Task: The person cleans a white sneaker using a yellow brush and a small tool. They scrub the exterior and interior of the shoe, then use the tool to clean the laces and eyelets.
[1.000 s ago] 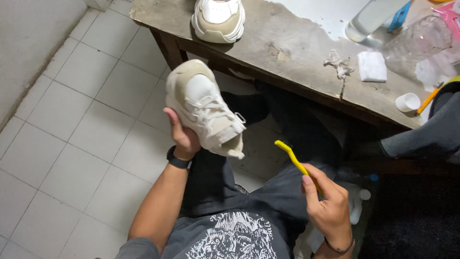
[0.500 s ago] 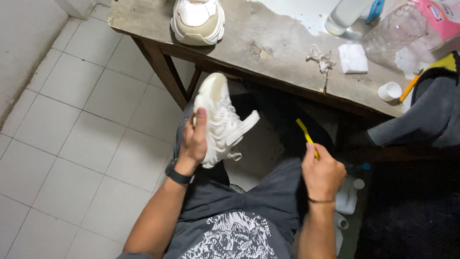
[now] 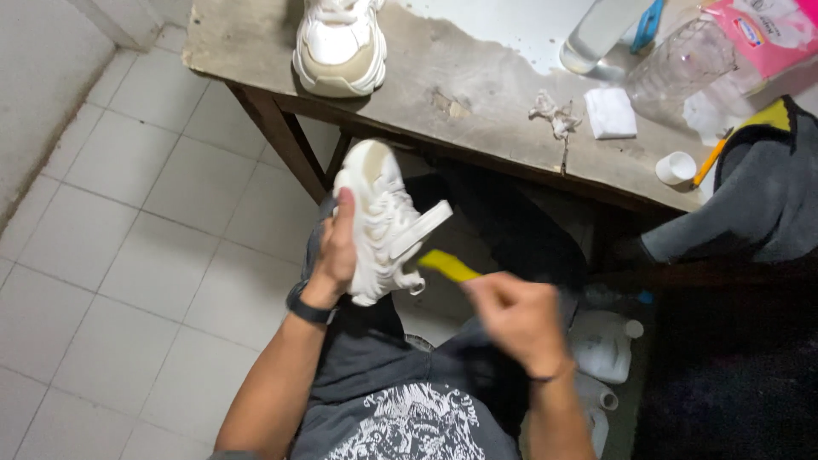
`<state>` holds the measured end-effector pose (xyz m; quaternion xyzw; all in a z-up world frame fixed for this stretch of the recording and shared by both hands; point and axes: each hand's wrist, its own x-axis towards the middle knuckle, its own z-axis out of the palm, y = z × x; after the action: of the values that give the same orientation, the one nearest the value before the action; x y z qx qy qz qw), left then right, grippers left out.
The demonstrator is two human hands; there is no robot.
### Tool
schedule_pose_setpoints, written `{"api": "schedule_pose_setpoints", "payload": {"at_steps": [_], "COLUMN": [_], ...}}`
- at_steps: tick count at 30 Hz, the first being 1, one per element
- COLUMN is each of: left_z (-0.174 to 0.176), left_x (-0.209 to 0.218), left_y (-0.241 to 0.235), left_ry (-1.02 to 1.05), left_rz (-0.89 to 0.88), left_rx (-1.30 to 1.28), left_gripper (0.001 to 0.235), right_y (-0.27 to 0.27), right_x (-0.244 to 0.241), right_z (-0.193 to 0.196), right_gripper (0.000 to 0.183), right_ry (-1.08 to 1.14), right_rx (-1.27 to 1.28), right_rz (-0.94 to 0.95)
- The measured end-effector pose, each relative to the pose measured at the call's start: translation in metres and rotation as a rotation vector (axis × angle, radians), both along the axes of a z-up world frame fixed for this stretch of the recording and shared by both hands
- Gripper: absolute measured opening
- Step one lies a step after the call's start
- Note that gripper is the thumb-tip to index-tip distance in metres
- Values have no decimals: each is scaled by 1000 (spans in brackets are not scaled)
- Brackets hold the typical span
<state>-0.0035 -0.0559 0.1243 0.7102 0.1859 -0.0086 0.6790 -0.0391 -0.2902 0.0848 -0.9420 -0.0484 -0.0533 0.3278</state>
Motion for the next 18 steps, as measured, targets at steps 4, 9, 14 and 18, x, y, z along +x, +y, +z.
{"api": "schedule_pose_setpoints", "payload": {"at_steps": [4,9,14,18], "left_z": [-10,-12,-87,-62], "left_x": [-6,-8,8,1], "left_y": [-5,8,34,23], "left_ry": [30,-128,-479,-529], "left_rz": [-128,59,-22,-311], "left_rx": [103,-80,-697,-30], "left_gripper": [77,76,83,84], "right_y": [6,-69,-14,23], "right_x": [13,24,4,-1], "right_z": [-38,-47,-1,-23], "right_gripper": [14,14,14,27], "right_ry": [8,-123,-31,66], "right_rx": [-72,-258,157,-163], "right_rz": [177,-192,184,350]}}
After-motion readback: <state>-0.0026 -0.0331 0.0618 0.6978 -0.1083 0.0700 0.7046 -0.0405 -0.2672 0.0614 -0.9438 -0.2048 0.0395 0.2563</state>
